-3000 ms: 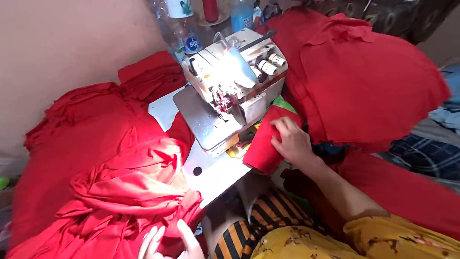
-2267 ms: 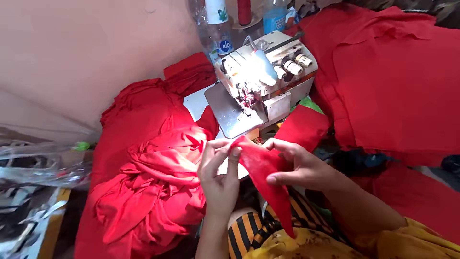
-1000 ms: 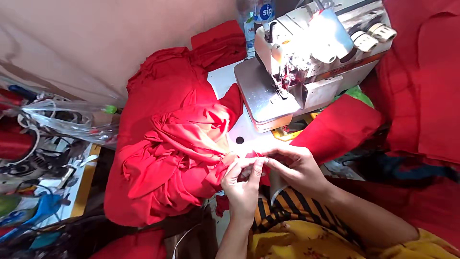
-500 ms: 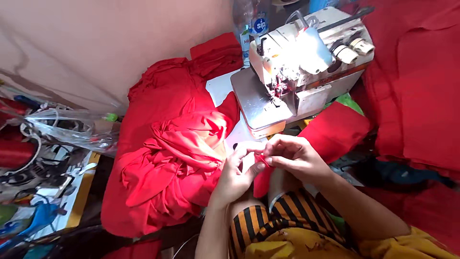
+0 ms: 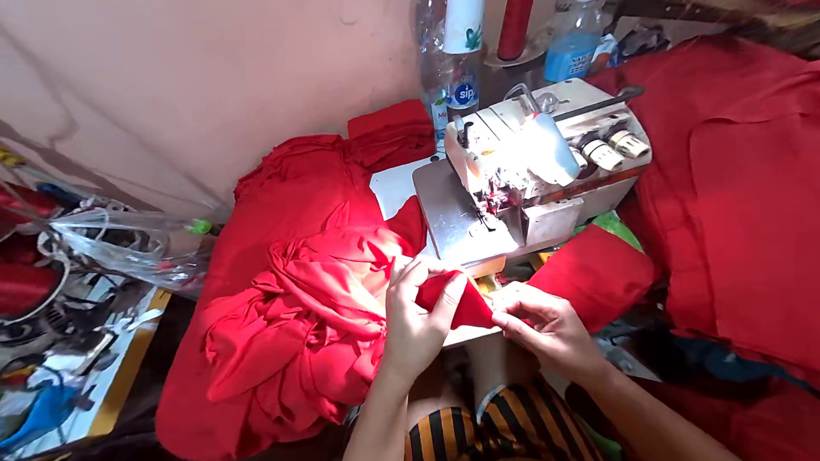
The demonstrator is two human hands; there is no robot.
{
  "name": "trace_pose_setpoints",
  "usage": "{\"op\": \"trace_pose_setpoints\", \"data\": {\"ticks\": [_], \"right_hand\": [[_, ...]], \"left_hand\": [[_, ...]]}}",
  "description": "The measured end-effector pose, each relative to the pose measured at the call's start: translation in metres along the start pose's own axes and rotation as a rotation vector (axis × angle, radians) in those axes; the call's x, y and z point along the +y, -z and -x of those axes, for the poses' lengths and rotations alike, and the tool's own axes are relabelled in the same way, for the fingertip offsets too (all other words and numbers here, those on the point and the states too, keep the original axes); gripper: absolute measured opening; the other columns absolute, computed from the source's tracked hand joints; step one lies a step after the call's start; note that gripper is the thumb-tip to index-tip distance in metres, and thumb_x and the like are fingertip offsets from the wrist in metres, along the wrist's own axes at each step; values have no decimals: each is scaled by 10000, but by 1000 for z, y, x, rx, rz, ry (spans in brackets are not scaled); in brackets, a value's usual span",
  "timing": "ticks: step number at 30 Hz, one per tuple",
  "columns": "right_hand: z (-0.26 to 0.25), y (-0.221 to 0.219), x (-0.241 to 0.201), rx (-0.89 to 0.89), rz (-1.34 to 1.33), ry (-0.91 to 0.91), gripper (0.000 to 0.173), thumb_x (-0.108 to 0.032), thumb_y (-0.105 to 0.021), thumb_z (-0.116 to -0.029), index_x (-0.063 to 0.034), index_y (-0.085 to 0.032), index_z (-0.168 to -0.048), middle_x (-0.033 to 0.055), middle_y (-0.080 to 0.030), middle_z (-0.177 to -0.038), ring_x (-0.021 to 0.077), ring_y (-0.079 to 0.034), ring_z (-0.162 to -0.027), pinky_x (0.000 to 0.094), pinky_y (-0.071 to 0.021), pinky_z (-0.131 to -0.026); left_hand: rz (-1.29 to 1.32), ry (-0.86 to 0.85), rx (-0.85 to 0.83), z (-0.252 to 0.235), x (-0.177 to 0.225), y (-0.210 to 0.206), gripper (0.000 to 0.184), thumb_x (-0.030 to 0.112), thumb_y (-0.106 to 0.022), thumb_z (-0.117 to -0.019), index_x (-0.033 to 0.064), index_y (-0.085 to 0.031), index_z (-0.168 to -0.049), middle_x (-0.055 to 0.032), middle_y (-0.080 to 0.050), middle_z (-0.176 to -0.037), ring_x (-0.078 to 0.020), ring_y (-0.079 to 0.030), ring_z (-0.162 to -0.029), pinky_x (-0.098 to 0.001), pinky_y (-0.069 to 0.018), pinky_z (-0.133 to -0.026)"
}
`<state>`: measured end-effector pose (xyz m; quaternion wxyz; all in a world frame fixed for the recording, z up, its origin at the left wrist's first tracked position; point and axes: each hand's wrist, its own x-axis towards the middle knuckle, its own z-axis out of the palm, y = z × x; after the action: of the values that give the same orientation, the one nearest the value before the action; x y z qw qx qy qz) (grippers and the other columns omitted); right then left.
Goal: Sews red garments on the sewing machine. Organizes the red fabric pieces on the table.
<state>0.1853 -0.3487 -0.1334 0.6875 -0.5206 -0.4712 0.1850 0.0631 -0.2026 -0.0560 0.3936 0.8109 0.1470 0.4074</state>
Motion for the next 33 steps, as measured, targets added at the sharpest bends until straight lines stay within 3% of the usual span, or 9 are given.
{"op": "trace_pose_setpoints", "data": {"ticks": [8,12,14,17,22,24,27,30,33], "right_hand": [[-11,-4,11,127,-18,38,59,-135,-725,-856,-109,-674,-870,-61,-673,-918,-26,-627,-865,130,-526,-742],[-20,-10,9,100,-17,152,551,-227,-800,-839,-53,-532,-1288,8,-639,-1243,27,-615,-1125,215,-527,-972],[-25,-13,5,42,-45,180,629,-236,-810,-850,-42,-514,-1370,43,-634,-1323,70,-596,-1224,264,-502,-1050],[-25,-22,-1,70,-178,64,517,-50,-798,-791,13,-582,-1257,12,-716,-1134,36,-684,-1022,211,-581,-893],[-11,-23,1,198,-154,-159,367,-8,-771,-794,-48,-582,-1106,-61,-706,-889,5,-682,-674,180,-598,-594],[-11,-22,3,255,-99,-208,312,-14,-746,-826,-33,-584,-1092,-51,-715,-834,39,-703,-658,207,-606,-576],[-14,-20,11,305,-56,-240,286,-8,-722,-848,-30,-575,-1093,-47,-718,-806,50,-710,-667,214,-605,-577],[-12,-17,13,327,-69,-266,277,11,-695,-868,-29,-574,-1114,-33,-747,-826,60,-726,-681,213,-609,-586],[-7,-11,12,293,-73,-316,197,-3,-660,-906,-6,-629,-1101,-29,-755,-836,40,-715,-666,198,-605,-589]], "left_hand": [[-73,-52,-110,-17,4,3,137,220,-692,-893,100,-756,-878,59,-710,-897,15,-617,-970,-197,-478,-921],[-56,-60,-214,-21,17,7,222,267,-671,-919,62,-738,-867,32,-726,-876,42,-641,-893,-194,-509,-884],[-74,-65,-243,-23,20,8,244,277,-673,-916,50,-742,-856,17,-725,-860,38,-634,-874,-196,-500,-874],[-144,-83,-230,-26,14,7,161,253,-693,-887,110,-764,-866,56,-713,-860,5,-614,-914,-225,-465,-895],[-288,-15,-223,-42,5,-3,131,233,-719,-876,119,-782,-879,21,-686,-926,-51,-605,-944,-238,-489,-851],[-306,28,-270,-51,-9,-12,74,177,-717,-871,124,-769,-876,7,-669,-920,-99,-614,-920,-287,-504,-805],[-320,-27,-242,-57,-34,-30,64,71,-699,-856,57,-757,-832,-45,-716,-879,-219,-617,-959,-403,-470,-874],[-431,-74,-89,-48,-43,-49,73,118,-701,-865,97,-771,-874,-32,-717,-925,-257,-615,-1027,-457,-450,-904],[-703,-78,22,-28,-25,-65,118,149,-702,-840,82,-782,-895,-118,-710,-984,-371,-620,-1023,-561,-417,-840]]}}
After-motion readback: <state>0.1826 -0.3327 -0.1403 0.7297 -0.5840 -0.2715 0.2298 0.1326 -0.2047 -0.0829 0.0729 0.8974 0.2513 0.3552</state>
